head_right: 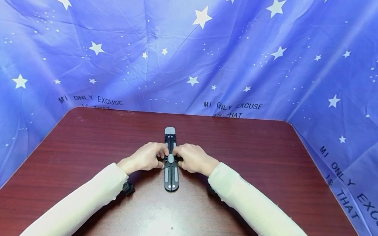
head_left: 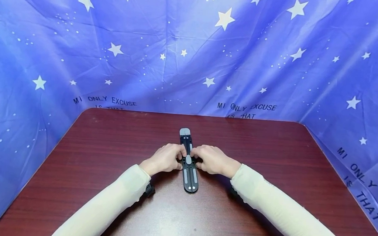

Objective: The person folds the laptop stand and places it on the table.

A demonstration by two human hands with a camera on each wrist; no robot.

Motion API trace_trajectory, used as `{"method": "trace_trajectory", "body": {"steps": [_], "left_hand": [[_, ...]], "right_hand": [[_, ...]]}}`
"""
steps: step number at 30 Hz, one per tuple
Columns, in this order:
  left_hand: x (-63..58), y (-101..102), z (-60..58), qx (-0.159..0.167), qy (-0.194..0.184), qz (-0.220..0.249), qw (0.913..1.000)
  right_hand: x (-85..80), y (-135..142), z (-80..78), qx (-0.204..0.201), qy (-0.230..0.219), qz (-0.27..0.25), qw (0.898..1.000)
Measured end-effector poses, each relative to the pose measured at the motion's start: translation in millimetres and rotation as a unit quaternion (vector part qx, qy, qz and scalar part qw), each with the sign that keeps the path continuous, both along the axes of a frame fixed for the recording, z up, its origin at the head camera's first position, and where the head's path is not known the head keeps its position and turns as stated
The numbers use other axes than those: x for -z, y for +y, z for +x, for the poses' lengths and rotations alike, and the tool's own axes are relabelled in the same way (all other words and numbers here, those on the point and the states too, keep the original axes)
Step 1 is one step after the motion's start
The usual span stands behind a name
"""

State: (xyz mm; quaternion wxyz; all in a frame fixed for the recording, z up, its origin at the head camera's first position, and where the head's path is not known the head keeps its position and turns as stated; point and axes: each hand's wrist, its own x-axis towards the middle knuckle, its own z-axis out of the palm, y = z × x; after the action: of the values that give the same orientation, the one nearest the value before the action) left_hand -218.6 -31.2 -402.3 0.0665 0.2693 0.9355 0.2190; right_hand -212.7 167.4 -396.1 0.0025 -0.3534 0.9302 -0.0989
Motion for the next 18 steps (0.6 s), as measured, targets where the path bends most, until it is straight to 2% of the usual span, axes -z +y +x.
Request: {"method": "trace_trajectory", "body": {"steps": [9,18], "left_hand": [[2.2,0,0.3,0.002,0.000,0.007,1.0000],[2.0,-4,1.1,0.006,0.013,0.009,0.9999]], "right_hand": [[0.3,2,-0.8,-0.009,-0.005,-0.004,1.000],[-4.0,14,2.8,0.010,-0.011,-0.021,1.000]]}}
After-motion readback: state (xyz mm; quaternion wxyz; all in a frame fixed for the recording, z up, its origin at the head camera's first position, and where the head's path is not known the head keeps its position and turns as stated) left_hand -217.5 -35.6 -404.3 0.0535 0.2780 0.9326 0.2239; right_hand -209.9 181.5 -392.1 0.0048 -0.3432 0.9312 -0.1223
